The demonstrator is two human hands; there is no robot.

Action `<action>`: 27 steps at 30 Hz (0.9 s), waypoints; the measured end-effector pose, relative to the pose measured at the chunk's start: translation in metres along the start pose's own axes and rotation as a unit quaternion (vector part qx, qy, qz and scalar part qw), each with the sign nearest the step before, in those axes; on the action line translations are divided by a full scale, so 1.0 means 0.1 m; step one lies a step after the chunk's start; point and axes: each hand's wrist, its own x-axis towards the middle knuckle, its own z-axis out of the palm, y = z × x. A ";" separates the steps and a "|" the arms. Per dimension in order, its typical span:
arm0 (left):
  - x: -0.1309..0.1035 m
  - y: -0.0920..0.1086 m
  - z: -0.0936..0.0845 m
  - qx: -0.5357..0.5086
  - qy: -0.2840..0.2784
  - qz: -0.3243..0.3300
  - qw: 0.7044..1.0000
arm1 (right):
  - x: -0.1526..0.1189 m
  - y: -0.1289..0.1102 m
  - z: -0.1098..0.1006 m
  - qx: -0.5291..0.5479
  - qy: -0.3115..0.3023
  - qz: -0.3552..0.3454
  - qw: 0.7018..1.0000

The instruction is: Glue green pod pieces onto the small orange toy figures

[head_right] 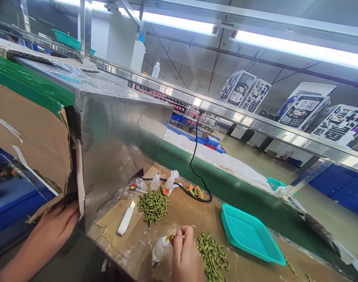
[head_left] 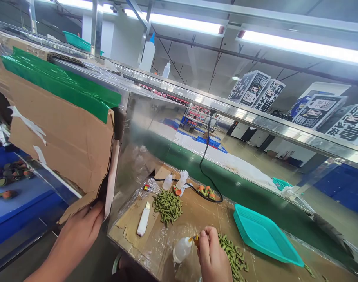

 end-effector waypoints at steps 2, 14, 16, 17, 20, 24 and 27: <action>-0.01 -0.01 -0.01 0.009 -0.018 -0.001 1.000 | 0.00 0.01 0.01 0.001 -0.009 0.003 1.000; -0.01 -0.04 0.01 0.046 -0.041 0.013 0.998 | 0.01 0.04 0.00 -0.021 -0.027 0.010 0.999; -0.01 -0.04 0.02 0.051 -0.036 0.016 0.998 | 0.01 0.05 0.00 -0.031 -0.026 0.005 0.999; -0.01 -0.04 0.02 0.054 -0.033 0.016 0.998 | 0.01 0.05 0.01 -0.036 -0.025 0.002 0.999; -0.01 -0.04 0.01 0.060 -0.029 0.018 0.998 | 0.01 0.05 0.01 -0.055 -0.019 -0.014 0.998; -0.01 -0.02 0.01 0.066 -0.028 0.018 0.997 | 0.00 0.03 0.02 -0.096 -0.002 -0.035 0.995; -0.01 -0.01 0.00 0.066 -0.030 0.015 0.997 | -0.01 0.02 0.03 -0.149 0.018 -0.049 0.987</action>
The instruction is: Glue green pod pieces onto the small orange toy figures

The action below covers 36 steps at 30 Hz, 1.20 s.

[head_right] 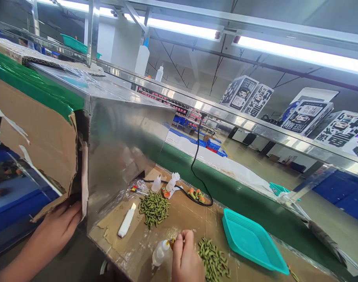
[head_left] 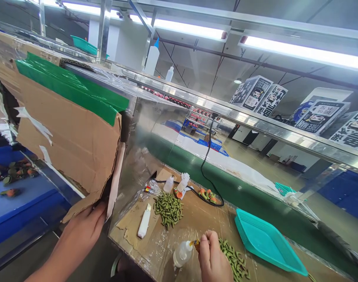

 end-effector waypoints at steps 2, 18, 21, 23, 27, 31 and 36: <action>0.00 0.01 -0.01 -0.002 -0.003 0.000 1.000 | 0.00 0.01 0.01 -0.049 0.016 -0.008 0.999; -0.01 0.01 -0.04 -0.009 -0.013 -0.011 1.000 | -0.04 0.05 0.08 -0.250 0.094 -0.060 0.962; 0.00 0.02 -0.04 -0.007 -0.016 -0.012 1.000 | -0.03 0.05 0.08 -0.251 0.095 -0.054 0.962; 0.00 0.01 -0.03 -0.007 -0.017 -0.011 1.000 | -0.03 0.05 0.08 -0.249 0.095 -0.050 0.963; 0.01 0.00 -0.02 -0.009 -0.018 -0.009 1.000 | -0.03 0.04 0.07 -0.236 0.091 -0.040 0.967; 0.01 0.01 -0.05 -0.006 -0.018 -0.011 1.000 | -0.02 0.04 0.06 -0.217 0.079 -0.032 0.972; 0.03 0.04 -0.07 0.007 -0.023 -0.013 1.000 | -0.01 0.03 0.04 -0.176 0.056 -0.017 0.983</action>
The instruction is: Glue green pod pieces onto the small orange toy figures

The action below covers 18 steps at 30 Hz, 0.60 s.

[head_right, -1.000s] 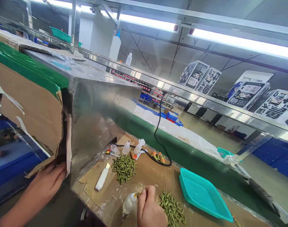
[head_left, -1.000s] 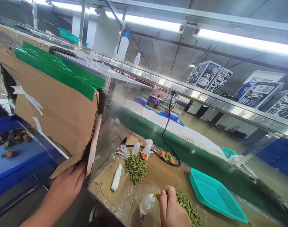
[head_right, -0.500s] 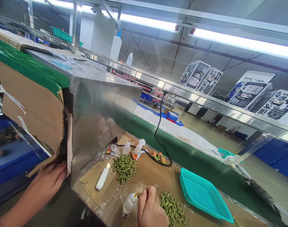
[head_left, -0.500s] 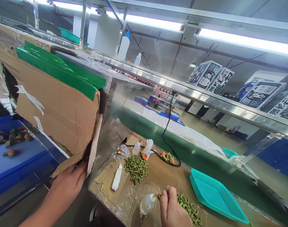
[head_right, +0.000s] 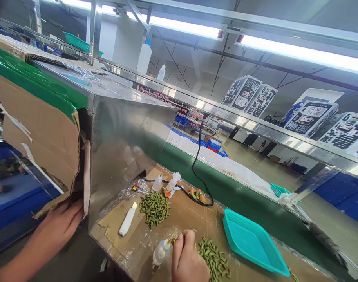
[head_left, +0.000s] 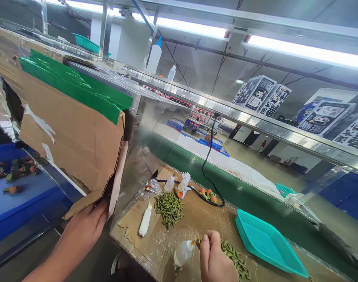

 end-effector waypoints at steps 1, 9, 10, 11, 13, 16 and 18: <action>0.00 0.00 0.00 0.002 0.001 -0.001 1.000 | 0.00 0.00 -0.01 0.011 -0.006 0.004 1.000; -0.01 0.02 0.00 0.007 -0.001 -0.011 1.000 | 0.09 0.04 -0.03 0.160 -0.049 0.050 0.985; 0.00 0.02 0.00 0.005 -0.002 -0.009 1.000 | 0.12 0.05 0.01 0.179 -0.056 0.056 0.981; 0.01 0.02 -0.01 0.004 -0.003 -0.007 1.000 | 0.14 0.06 0.05 0.194 -0.062 0.060 0.977; 0.04 0.02 -0.03 0.001 -0.002 0.001 1.000 | 0.17 0.10 0.16 0.214 -0.071 0.064 0.972; 0.08 0.00 -0.08 0.001 0.000 0.009 1.000 | 0.12 0.21 0.26 0.236 -0.061 0.066 0.968; 0.10 -0.01 -0.13 0.000 -0.005 0.015 1.000 | 0.01 0.32 0.27 0.243 -0.046 0.074 0.966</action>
